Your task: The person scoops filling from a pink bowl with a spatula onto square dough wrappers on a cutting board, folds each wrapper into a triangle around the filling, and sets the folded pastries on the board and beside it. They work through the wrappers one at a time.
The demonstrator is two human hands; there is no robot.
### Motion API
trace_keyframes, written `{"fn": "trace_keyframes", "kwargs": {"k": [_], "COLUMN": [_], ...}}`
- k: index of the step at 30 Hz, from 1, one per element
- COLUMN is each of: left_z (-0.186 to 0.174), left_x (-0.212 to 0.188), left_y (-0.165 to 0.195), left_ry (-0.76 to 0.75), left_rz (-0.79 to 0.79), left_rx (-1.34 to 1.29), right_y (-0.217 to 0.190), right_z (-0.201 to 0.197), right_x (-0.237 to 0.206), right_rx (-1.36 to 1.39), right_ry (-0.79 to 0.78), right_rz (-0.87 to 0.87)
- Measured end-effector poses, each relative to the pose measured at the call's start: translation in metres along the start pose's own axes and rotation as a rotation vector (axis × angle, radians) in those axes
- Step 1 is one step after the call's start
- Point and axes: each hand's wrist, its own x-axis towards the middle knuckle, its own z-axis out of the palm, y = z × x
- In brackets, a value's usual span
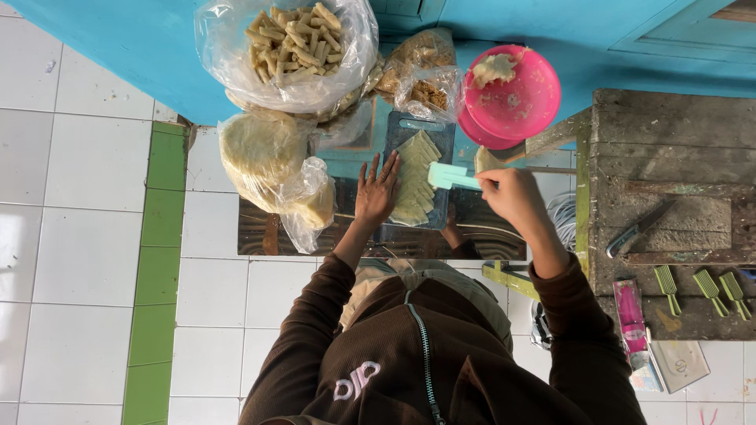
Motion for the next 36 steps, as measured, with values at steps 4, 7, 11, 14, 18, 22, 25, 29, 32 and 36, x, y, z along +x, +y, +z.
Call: {"fn": "trace_keyframes", "kwargs": {"k": [4, 7, 11, 14, 18, 22, 25, 29, 32, 36], "left_z": [0.000, 0.001, 0.004, 0.006, 0.004, -0.003, -0.006, -0.006, -0.005, -0.005], "left_x": [0.000, 0.000, 0.000, 0.001, -0.001, -0.012, -0.019, -0.021, -0.020, -0.021], "left_y": [-0.002, -0.003, -0.003, -0.002, -0.004, -0.008, -0.007, -0.003, -0.003, -0.006], "left_ry": [-0.016, -0.020, -0.014, 0.000, -0.018, -0.034, -0.082, -0.086, -0.076, -0.095], "left_rz": [0.009, 0.022, 0.021, 0.023, 0.018, 0.065, 0.108, 0.091, 0.095, 0.083], "left_rx": [0.011, 0.036, 0.057, 0.048, 0.019, -0.102, -0.012, 0.002, 0.008, -0.009], "right_y": [-0.006, 0.000, 0.014, 0.015, 0.004, -0.007, -0.004, 0.005, 0.001, -0.015], "right_z": [0.027, 0.045, 0.044, 0.028, 0.012, 0.031, 0.047, 0.038, 0.022, 0.013], "right_x": [0.009, 0.014, 0.015, 0.015, 0.007, 0.003, 0.004, -0.002, -0.006, -0.018], "right_rx": [0.010, -0.079, -0.149, -0.169, 0.081, 0.046, -0.069, -0.142, -0.130, -0.094], "right_ry": [-0.123, -0.116, -0.089, -0.052, -0.195, -0.190, -0.107, -0.126, -0.101, -0.168], "right_rz": [0.021, -0.065, -0.130, -0.136, 0.149, 0.010, -0.157, -0.072, -0.077, 0.080]}}
